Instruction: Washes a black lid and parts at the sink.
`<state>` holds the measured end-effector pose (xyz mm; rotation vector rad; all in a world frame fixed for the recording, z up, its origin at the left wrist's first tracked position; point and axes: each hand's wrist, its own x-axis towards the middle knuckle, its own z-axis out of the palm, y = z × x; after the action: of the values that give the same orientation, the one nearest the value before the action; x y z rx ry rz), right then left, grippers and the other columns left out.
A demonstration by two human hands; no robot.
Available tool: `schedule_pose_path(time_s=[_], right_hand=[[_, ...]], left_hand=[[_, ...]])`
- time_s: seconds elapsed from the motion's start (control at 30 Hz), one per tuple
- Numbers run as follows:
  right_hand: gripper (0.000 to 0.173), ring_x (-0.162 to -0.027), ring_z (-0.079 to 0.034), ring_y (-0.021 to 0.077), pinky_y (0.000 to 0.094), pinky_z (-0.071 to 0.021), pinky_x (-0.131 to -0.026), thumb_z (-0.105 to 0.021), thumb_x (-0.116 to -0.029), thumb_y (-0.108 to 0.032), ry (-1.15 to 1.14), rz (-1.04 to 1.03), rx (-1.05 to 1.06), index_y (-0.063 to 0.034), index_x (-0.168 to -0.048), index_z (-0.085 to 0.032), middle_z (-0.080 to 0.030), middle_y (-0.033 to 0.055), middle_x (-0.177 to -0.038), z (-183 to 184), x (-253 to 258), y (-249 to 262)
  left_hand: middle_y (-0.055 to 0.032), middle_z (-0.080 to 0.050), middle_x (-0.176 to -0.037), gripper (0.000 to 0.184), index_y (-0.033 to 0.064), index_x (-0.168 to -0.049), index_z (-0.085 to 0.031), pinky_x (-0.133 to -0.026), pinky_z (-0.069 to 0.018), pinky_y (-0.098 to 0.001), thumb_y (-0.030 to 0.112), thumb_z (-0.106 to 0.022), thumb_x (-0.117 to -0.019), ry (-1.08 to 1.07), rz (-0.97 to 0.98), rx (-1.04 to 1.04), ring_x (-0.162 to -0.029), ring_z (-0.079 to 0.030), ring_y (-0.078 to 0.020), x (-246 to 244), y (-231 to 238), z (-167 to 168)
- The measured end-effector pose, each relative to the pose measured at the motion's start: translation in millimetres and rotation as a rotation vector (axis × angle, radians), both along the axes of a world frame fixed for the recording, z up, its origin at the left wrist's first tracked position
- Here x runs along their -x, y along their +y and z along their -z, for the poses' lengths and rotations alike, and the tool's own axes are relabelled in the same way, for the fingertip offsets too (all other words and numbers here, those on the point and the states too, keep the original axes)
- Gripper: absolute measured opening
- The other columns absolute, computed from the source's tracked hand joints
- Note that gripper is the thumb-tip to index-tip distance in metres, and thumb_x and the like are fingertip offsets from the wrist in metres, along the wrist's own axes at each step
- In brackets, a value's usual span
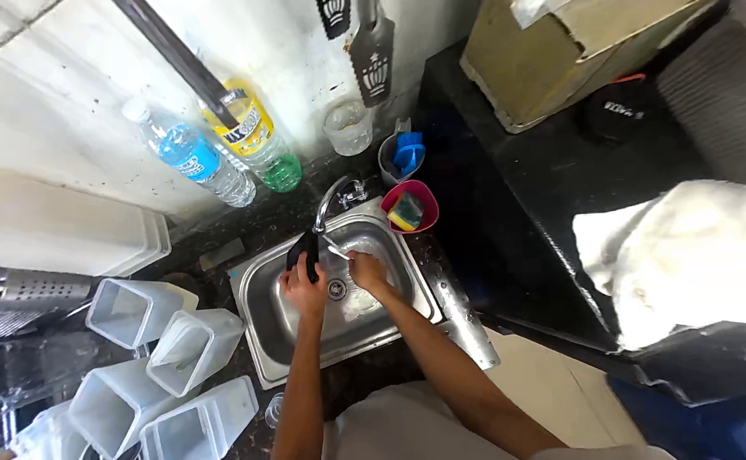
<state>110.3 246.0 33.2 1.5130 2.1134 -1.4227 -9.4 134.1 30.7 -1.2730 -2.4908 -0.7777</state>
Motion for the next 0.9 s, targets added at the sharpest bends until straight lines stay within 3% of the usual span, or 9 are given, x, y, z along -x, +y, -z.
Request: schedule_pose_path(time_s=[0.13,0.23,0.33,0.4,0.47,0.57,0.67,0.8,0.9], right_hand=[[0.038,-0.112,-0.067,0.0435,0.067,-0.051,-0.089,-0.048,-0.107,-0.027,0.115,-0.008,0.053,-0.0288,-0.144,-0.059,-0.071,0.0194,-0.122,7,11,16],[0.04,-0.113,-0.066,0.0406,0.0629,-0.0503,-0.095,-0.046,-0.1096,-0.032,0.314,0.026,0.204,-0.0224,-0.146,-0.057,-0.066,0.0208,-0.131,30,17,36],[0.042,-0.087,-0.07,0.0318,0.0534,-0.0555,-0.084,-0.045,-0.1103,-0.038,0.368,0.051,0.213,-0.02,-0.146,-0.057,-0.071,0.0201,-0.11,15,11,45],[0.041,-0.079,-0.071,0.0314,0.0542,-0.0575,-0.079,-0.046,-0.1102,-0.035,0.336,0.046,0.138,-0.0276,-0.15,-0.054,-0.073,0.0185,-0.103,-8,-2,42],[0.038,-0.086,-0.072,0.0312,0.0569,-0.057,-0.083,-0.048,-0.1092,-0.032,0.274,0.019,0.029,-0.0322,-0.146,-0.058,-0.075,0.0144,-0.101,-19,-16,34],[0.032,-0.1,-0.072,0.031,0.0582,-0.0542,-0.091,-0.053,-0.1065,-0.029,0.203,0.009,-0.138,-0.0295,-0.134,-0.07,-0.076,0.0097,-0.106,-26,-30,18],[0.029,-0.104,-0.071,0.0332,0.0581,-0.0539,-0.092,-0.055,-0.1054,-0.03,0.097,-0.02,-0.226,-0.0258,-0.125,-0.075,-0.077,0.0099,-0.109,-30,-29,10],[0.036,-0.106,-0.07,0.0394,0.0594,-0.0549,-0.089,-0.049,-0.107,-0.023,-0.047,-0.151,-0.235,-0.0283,-0.138,-0.067,-0.074,0.016,-0.114,-29,-14,3],[0.039,-0.111,-0.066,0.0452,0.0612,-0.0544,-0.086,-0.049,-0.1028,-0.008,-0.235,-0.347,-0.18,-0.0183,-0.136,-0.065,-0.069,0.0227,-0.12,-64,-8,0]], left_hand=[[-0.0229,-0.064,-0.125,0.048,-0.0031,-0.148,-0.044,-0.094,-0.0556,-0.0405,0.021,-0.049,-0.1063,-0.867,-0.142,-0.271,-0.106,-0.066,-0.0242,10,-20,1],[-0.0168,-0.065,-0.115,0.038,0.0019,-0.145,-0.038,-0.087,-0.0583,-0.0443,0.02,-0.035,-0.1114,-1.474,-0.233,-0.685,-0.099,-0.068,-0.0246,22,-25,6],[-0.0155,-0.066,-0.111,0.031,0.0076,-0.134,-0.044,-0.086,-0.058,-0.0489,0.016,-0.031,-0.1062,-1.762,-0.204,-0.809,-0.101,-0.068,-0.0291,28,-26,-1],[-0.0125,-0.067,-0.102,0.028,0.0087,-0.121,-0.05,-0.081,-0.0582,-0.0458,0.014,-0.032,-0.0997,-1.772,-0.21,-0.79,-0.093,-0.068,-0.0259,27,-17,-7],[-0.0107,-0.068,-0.093,0.028,0.0089,-0.116,-0.054,-0.076,-0.0589,-0.0431,0.024,-0.034,-0.1042,-1.696,-0.223,-0.749,-0.083,-0.069,-0.023,25,-3,-9],[-0.0116,-0.07,-0.09,0.038,0.0074,-0.129,-0.056,-0.073,-0.0609,-0.0429,0.037,-0.045,-0.1092,-1.567,-0.227,-0.688,-0.077,-0.07,-0.0235,21,25,-10],[-0.0114,-0.07,-0.086,0.036,0.0075,-0.121,-0.063,-0.069,-0.0611,-0.0409,0.039,-0.052,-0.1069,-1.498,-0.193,-0.65,-0.073,-0.07,-0.0228,16,46,-9],[-0.0101,-0.073,-0.088,0.031,0.0087,-0.124,-0.067,-0.067,-0.0628,-0.0397,0.032,-0.058,-0.105,-1.399,-0.091,-0.623,-0.071,-0.071,-0.021,12,57,-12],[-0.008,-0.074,-0.094,0.037,0.0126,-0.133,-0.067,-0.07,-0.063,-0.0383,0.032,-0.065,-0.1016,-1.276,-0.043,-0.534,-0.074,-0.072,-0.0181,17,52,-3]])
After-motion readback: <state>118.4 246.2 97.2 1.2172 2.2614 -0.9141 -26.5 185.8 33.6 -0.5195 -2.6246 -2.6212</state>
